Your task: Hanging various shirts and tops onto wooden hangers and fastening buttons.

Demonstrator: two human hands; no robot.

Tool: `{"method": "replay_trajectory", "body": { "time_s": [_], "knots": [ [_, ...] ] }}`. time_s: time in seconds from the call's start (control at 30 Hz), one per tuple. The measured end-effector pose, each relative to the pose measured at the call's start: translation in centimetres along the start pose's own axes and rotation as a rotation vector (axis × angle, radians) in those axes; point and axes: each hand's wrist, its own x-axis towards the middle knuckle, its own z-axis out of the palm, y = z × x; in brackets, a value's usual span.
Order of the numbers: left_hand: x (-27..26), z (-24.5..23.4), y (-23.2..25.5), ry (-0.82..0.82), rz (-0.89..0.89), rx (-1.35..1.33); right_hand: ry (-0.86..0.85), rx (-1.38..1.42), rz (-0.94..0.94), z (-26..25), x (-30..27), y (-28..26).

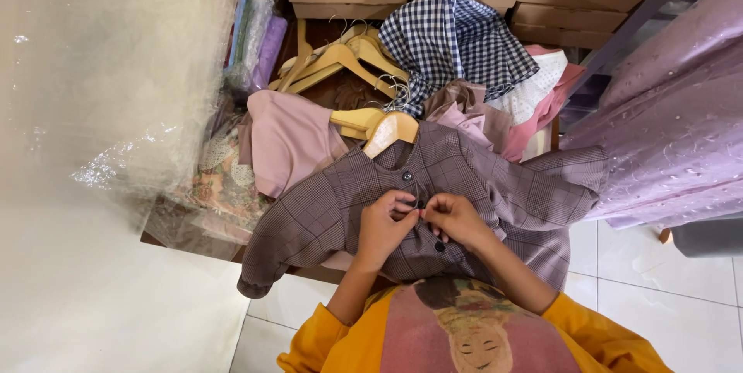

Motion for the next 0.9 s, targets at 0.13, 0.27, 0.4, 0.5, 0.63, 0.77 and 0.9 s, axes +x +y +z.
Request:
{"method": "replay_trajectory", "body": {
  "time_s": [0.13, 0.27, 0.4, 0.5, 0.63, 0.77, 0.9],
  "knots": [
    [0.0, -0.1, 0.0, -0.017, 0.006, -0.044, 0.101, 0.042, 0.057, 0.7, 0.0, -1.0],
    [-0.2, 0.1, -0.3, -0.004, -0.023, -0.059, 0.122, 0.018, 0.07, 1.2, 0.0, -0.5],
    [-0.3, 0.3, -0.5, 0.041, 0.036, -0.044, 0.248, -0.247, -0.131, 1.6, 0.2, 0.5],
    [-0.4, 0.4, -0.5, 0.041, 0.039, -0.031, 0.297, -0.497, -0.256, 1.7, 0.0, -0.1],
    [-0.5, 0.5, -0.6, 0.038, 0.056, -0.052, 0.261, -0.581, -0.182, 1.8, -0.5, -0.7],
    [-0.7, 0.7, 0.0, 0.085, 0.096, 0.001, 0.272, -0.543, -0.222, 1.3, -0.9, -1.1],
    [-0.9, 0.8, 0.2, 0.119, 0.154, 0.042, 0.171, -0.218, 0.008, 1.0, -1.5, -1.9]
  ]
}}
